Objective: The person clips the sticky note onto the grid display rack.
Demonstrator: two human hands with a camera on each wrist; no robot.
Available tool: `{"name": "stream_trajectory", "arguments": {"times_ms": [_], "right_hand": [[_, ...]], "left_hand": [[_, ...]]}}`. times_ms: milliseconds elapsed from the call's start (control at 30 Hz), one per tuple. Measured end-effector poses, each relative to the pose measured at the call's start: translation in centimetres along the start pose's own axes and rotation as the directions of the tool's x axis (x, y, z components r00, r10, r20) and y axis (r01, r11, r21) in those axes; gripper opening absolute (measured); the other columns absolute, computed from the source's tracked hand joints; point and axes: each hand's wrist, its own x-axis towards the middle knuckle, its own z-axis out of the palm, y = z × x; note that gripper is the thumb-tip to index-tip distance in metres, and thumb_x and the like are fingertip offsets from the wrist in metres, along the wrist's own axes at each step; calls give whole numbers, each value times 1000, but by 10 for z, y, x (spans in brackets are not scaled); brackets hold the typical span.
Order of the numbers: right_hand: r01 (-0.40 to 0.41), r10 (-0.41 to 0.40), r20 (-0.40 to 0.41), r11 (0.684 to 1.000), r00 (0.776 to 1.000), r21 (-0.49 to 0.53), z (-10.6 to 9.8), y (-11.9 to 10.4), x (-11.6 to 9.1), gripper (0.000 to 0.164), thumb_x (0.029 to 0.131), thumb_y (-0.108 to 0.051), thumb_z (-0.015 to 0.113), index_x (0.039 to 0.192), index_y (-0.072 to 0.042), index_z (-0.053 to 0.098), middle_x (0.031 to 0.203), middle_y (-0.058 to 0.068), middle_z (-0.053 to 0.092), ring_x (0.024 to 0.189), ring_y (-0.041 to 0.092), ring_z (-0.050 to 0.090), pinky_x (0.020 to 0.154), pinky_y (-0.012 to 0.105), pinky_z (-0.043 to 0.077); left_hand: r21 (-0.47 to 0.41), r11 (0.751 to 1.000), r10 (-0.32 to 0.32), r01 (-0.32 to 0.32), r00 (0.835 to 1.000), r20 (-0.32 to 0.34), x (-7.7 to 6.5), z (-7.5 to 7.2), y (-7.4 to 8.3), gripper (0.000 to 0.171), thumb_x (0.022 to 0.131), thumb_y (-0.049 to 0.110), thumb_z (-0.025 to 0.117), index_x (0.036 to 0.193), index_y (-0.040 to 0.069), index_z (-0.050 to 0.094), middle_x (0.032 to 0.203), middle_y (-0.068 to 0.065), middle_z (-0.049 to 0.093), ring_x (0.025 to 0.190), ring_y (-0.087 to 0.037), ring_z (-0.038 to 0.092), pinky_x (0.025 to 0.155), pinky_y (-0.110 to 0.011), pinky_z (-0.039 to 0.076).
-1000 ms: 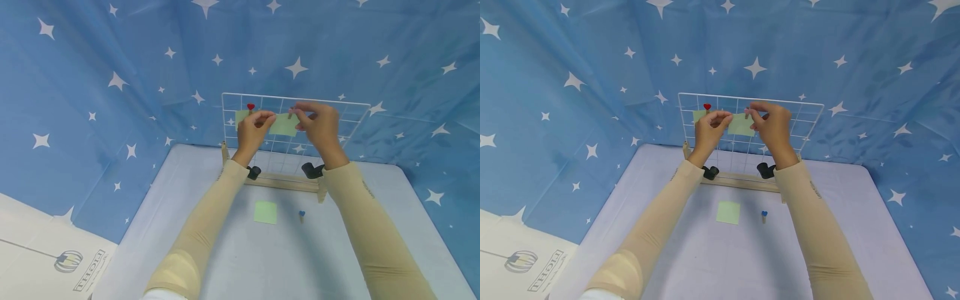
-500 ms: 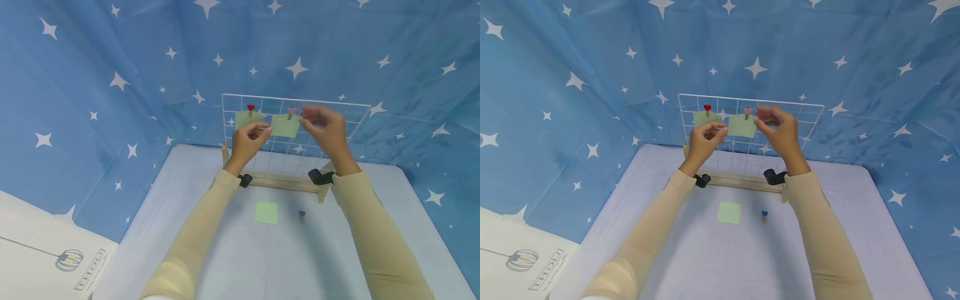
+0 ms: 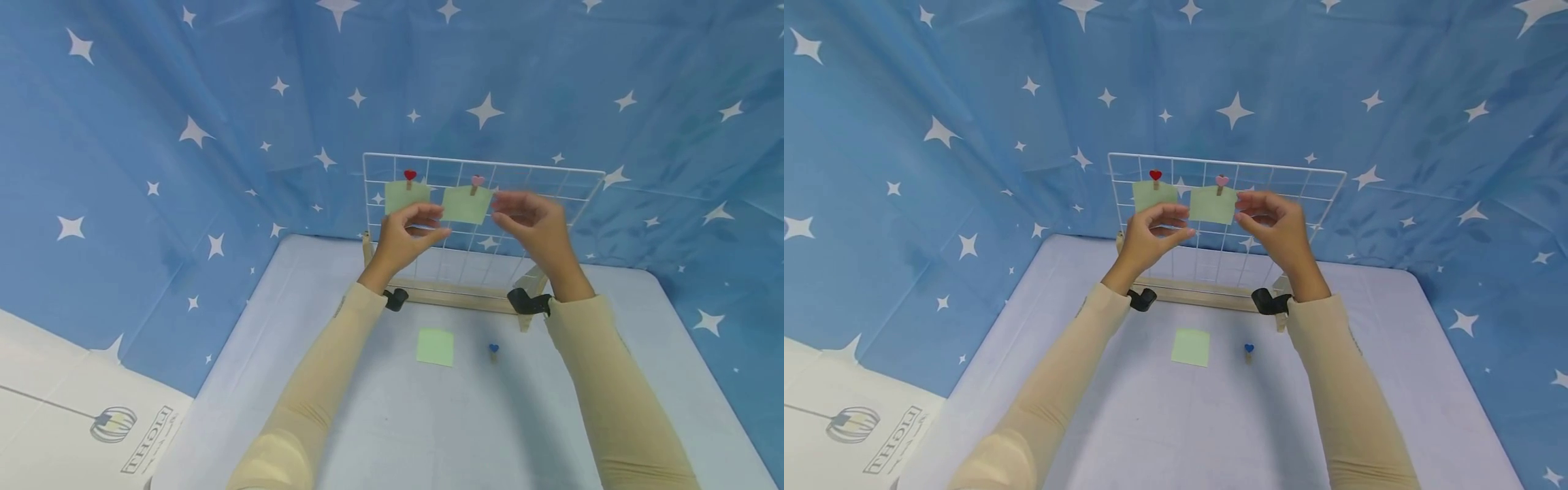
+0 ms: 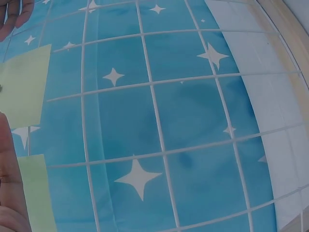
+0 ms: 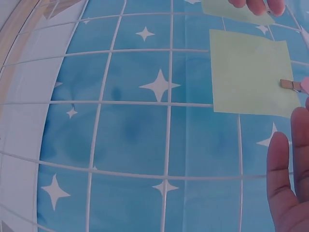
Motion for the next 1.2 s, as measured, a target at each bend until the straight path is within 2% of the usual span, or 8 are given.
{"name": "stream_trajectory", "arguments": {"times_ms": [233, 433, 633, 800, 900, 1033, 1200], "right_hand": [[-9, 8, 34, 1000, 999, 20, -1, 6, -9, 33, 100, 2, 75, 131, 11, 69, 109, -14, 75, 102, 3, 71, 91, 15, 56], [-21, 20, 69, 1000, 997, 14, -3, 10, -16, 34, 97, 4, 77, 130, 10, 70, 108, -15, 74, 101, 5, 72, 89, 15, 57], [-30, 27, 101, 999, 995, 34, -5, 15, -24, 36, 96, 6, 77, 130, 13, 68, 112, -16, 73, 103, 6, 72, 91, 16, 57], [-38, 30, 131, 998, 991, 57, -8, 22, -30, 37, 95, 10, 77, 130, 13, 68, 117, -17, 74, 106, 5, 72, 93, 16, 56], [-47, 43, 134, 999, 990, 27, -10, 25, -34, 36, 95, 7, 78, 130, 12, 69, 118, -17, 73, 106, 4, 72, 92, 14, 56], [-43, 42, 133, 999, 990, -1, -11, 28, -41, 35, 95, 6, 78, 129, 11, 70, 119, -12, 75, 105, 2, 71, 92, 13, 56], [-21, 17, 130, 999, 991, 33, -11, 32, -48, 32, 94, 11, 77, 125, 12, 71, 118, -10, 77, 108, 3, 71, 93, 14, 55]], "left_hand": [[-20, 1000, 4, -3, 999, 37, -6, 0, 0, 41, 93, 3, 85, 132, -4, 72, 129, -26, 72, 114, -36, 72, 98, -33, 60], [-1, 1000, 9, -9, 999, 38, -11, 0, -2, 42, 92, 4, 86, 131, -3, 72, 126, -20, 75, 112, -37, 73, 98, -34, 60], [7, 999, -37, 37, 998, 48, -16, 2, -5, 43, 91, 6, 88, 131, -1, 74, 126, -19, 75, 111, -29, 73, 98, -32, 59], [-8, 999, -50, 51, 997, 65, -21, 2, -9, 44, 92, 6, 87, 132, -3, 72, 128, -21, 74, 112, -29, 73, 100, -33, 59], [-9, 998, -56, 57, 995, 79, -24, 2, -11, 45, 92, 6, 86, 133, -5, 71, 128, -20, 74, 112, -31, 72, 100, -33, 58], [-15, 998, -57, 59, 994, 95, -29, 3, -13, 44, 93, 6, 85, 133, -4, 72, 128, -20, 74, 114, -40, 71, 100, -32, 58], [0, 999, -48, 48, 994, 102, -34, 3, -14, 43, 92, 5, 85, 133, 0, 73, 128, -16, 75, 113, -35, 72, 102, -33, 58]]}}
